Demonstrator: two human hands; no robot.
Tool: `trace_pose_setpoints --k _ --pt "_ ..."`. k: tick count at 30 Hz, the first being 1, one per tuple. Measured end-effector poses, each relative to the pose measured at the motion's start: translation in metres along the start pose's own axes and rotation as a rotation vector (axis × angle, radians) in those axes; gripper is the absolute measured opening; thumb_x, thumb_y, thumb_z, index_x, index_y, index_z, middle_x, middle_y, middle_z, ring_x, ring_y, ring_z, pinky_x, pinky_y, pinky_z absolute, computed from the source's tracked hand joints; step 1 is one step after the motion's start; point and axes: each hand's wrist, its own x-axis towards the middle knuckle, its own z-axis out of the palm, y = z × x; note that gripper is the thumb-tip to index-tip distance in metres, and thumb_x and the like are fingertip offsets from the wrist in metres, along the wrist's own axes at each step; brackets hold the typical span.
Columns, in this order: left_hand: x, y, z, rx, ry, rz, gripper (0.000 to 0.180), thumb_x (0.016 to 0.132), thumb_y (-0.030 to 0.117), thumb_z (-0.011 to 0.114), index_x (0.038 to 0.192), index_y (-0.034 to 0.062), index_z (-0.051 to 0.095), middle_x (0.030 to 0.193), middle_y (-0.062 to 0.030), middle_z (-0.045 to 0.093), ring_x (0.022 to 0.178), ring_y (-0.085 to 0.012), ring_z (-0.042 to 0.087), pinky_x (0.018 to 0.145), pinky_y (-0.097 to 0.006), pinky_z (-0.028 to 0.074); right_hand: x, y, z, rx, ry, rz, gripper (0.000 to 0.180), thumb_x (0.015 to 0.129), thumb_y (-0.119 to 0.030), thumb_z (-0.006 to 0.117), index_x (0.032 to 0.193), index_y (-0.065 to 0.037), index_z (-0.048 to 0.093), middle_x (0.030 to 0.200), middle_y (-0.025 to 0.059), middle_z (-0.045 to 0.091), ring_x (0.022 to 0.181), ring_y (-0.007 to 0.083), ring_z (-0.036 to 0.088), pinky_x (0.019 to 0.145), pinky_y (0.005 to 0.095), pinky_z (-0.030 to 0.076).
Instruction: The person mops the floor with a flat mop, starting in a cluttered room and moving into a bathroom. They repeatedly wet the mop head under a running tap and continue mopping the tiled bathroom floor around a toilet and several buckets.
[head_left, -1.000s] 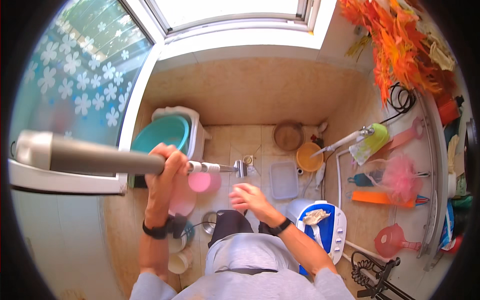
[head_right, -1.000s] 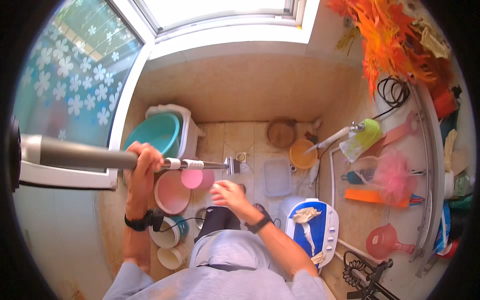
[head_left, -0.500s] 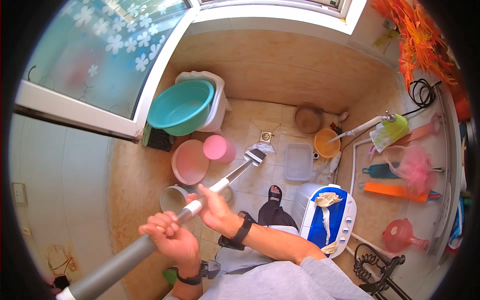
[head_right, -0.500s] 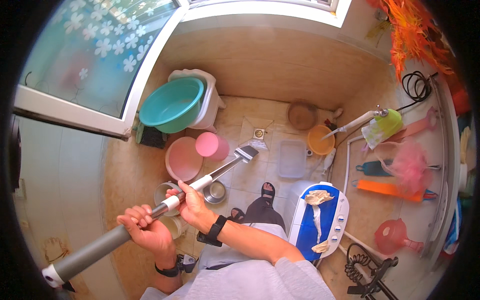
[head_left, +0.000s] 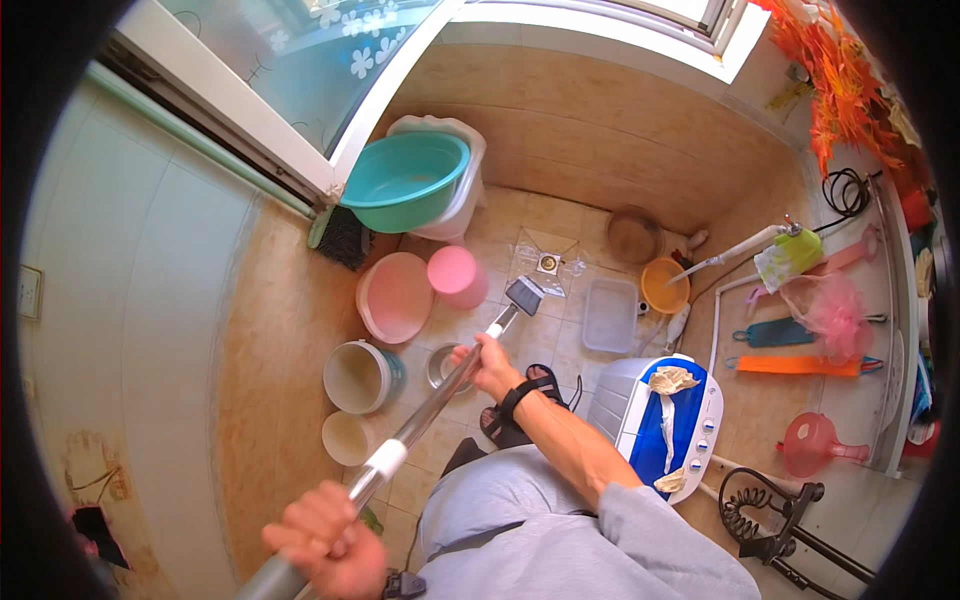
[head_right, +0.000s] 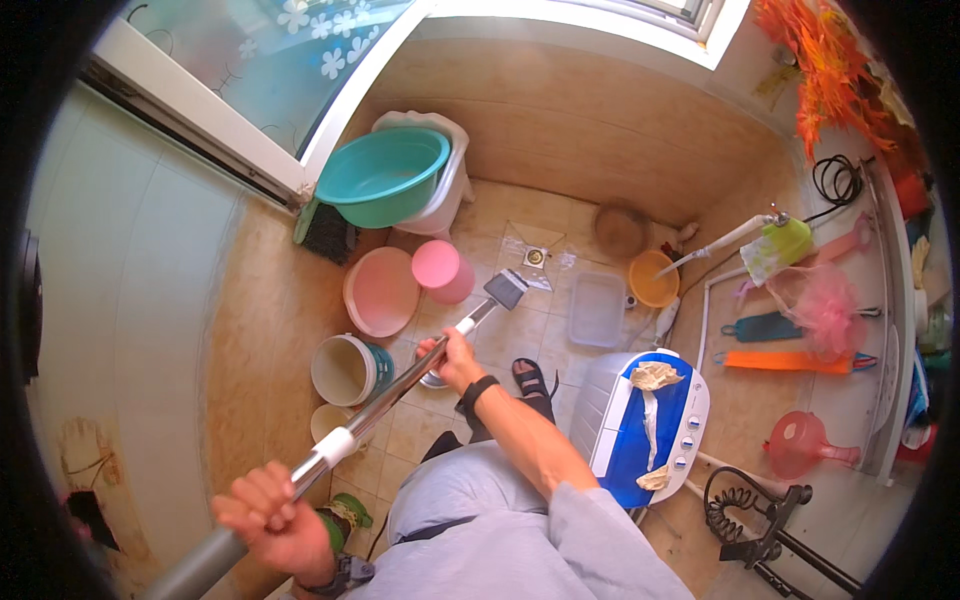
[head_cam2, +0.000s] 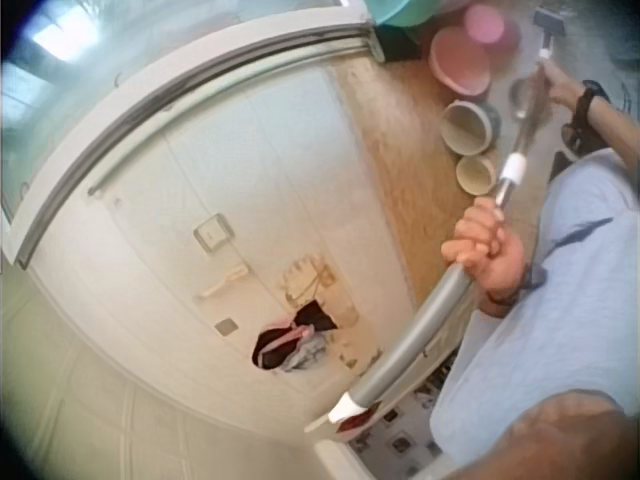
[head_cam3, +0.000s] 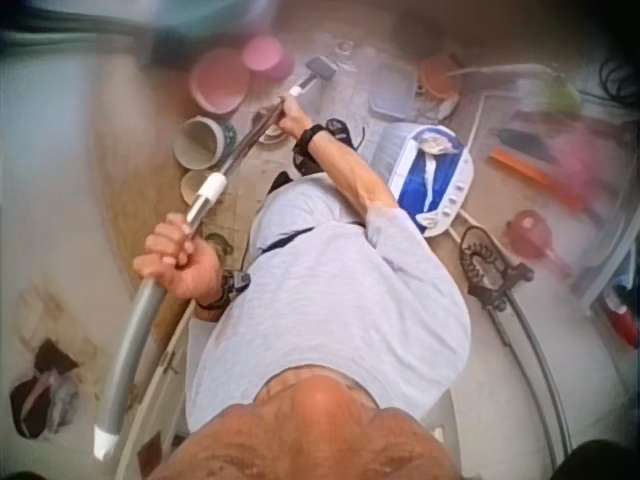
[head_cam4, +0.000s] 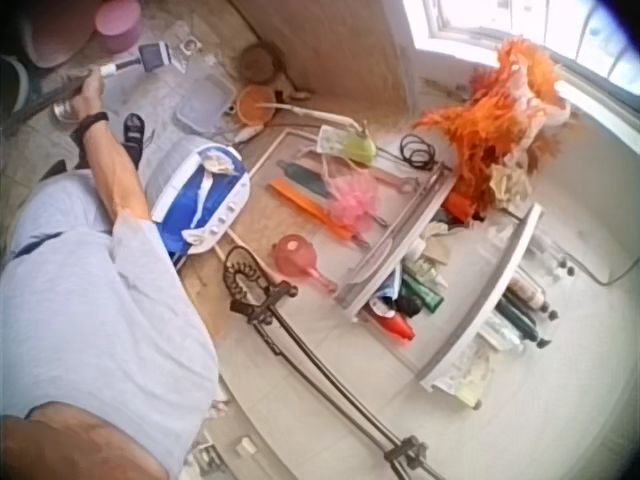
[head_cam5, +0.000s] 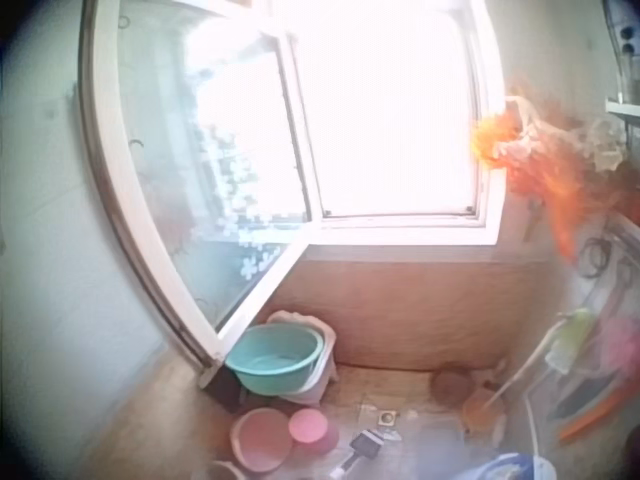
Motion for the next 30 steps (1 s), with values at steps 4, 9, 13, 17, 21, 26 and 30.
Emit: trace_pose_setpoints --k 4,9,13,17,21,26,30 --pt "0.008 0.057 0.002 0.003 0.135 0.079 0.040 0.101 0.036 0.049 0.070 0.0148 0.036 0.060 0.0030 0.032 0.051 -0.0108 0.030 0.055 -0.028 0.033 0.046 -0.027 -0.022 0.025 0.064 -0.061 0.038 0.094 -0.024 0.054 0.115 0.004 0.040 0.093 0.0204 0.059 0.084 0.0357 0.064 0.079 0.0538 0.057" --pt "0.013 0.069 0.030 0.042 0.133 0.112 0.045 0.103 0.041 0.044 0.068 0.0159 0.031 0.057 0.0037 0.027 0.052 -0.0097 0.026 0.057 -0.028 0.032 0.066 -0.051 -0.023 0.026 0.085 -0.067 0.042 0.095 -0.027 0.054 0.119 0.004 0.039 0.098 0.0207 0.057 0.087 0.0338 0.062 0.083 0.0522 0.057" --pt "0.015 0.060 0.054 0.052 0.159 0.138 0.044 0.104 0.041 0.043 0.069 0.0163 0.030 0.057 0.0038 0.028 0.052 -0.0090 0.025 0.056 -0.028 0.032 0.073 -0.067 -0.014 0.063 0.068 0.006 0.040 0.097 -0.028 0.054 0.119 0.003 0.040 0.101 0.0215 0.056 0.089 0.0335 0.061 0.083 0.0510 0.057" --pt "0.022 0.054 0.063 -0.024 0.175 0.190 0.044 0.104 0.040 0.042 0.068 0.0169 0.029 0.057 0.0037 0.026 0.050 -0.0094 0.025 0.056 -0.027 0.032 0.084 -0.080 -0.013 0.149 0.116 0.019 0.038 0.097 -0.028 0.053 0.117 0.002 0.041 0.094 0.0218 0.059 0.083 0.0339 0.062 0.076 0.0504 0.059" --pt "0.024 0.025 0.050 -0.017 0.163 0.146 0.043 0.103 0.036 0.045 0.068 0.0172 0.029 0.057 0.0040 0.025 0.050 -0.0093 0.024 0.055 -0.027 0.031 0.076 -0.074 -0.005 0.046 0.181 -0.021 0.035 0.099 -0.029 0.051 0.115 0.000 0.041 0.088 0.0206 0.059 0.078 0.0332 0.063 0.072 0.0504 0.060" --pt "0.013 -0.069 0.036 0.028 0.066 -0.009 0.030 0.096 0.023 0.058 0.076 0.0136 0.037 0.059 0.0032 0.034 0.057 -0.0107 0.036 0.064 -0.031 0.037 -0.004 -0.041 0.037 -0.019 0.018 0.159 0.031 0.100 -0.030 0.050 0.110 -0.001 0.045 0.091 0.0153 0.058 0.080 0.0296 0.061 0.079 0.0493 0.055" --pt "0.007 -0.121 0.046 0.146 0.004 -0.048 0.032 0.098 0.028 0.057 0.077 0.0127 0.038 0.063 0.0012 0.039 0.062 -0.0137 0.041 0.072 -0.035 0.041 -0.088 -0.030 0.067 -0.038 -0.097 0.230 0.023 0.101 -0.021 0.050 0.112 -0.006 0.037 0.088 0.0110 0.053 0.077 0.0262 0.059 0.081 0.0505 0.054"
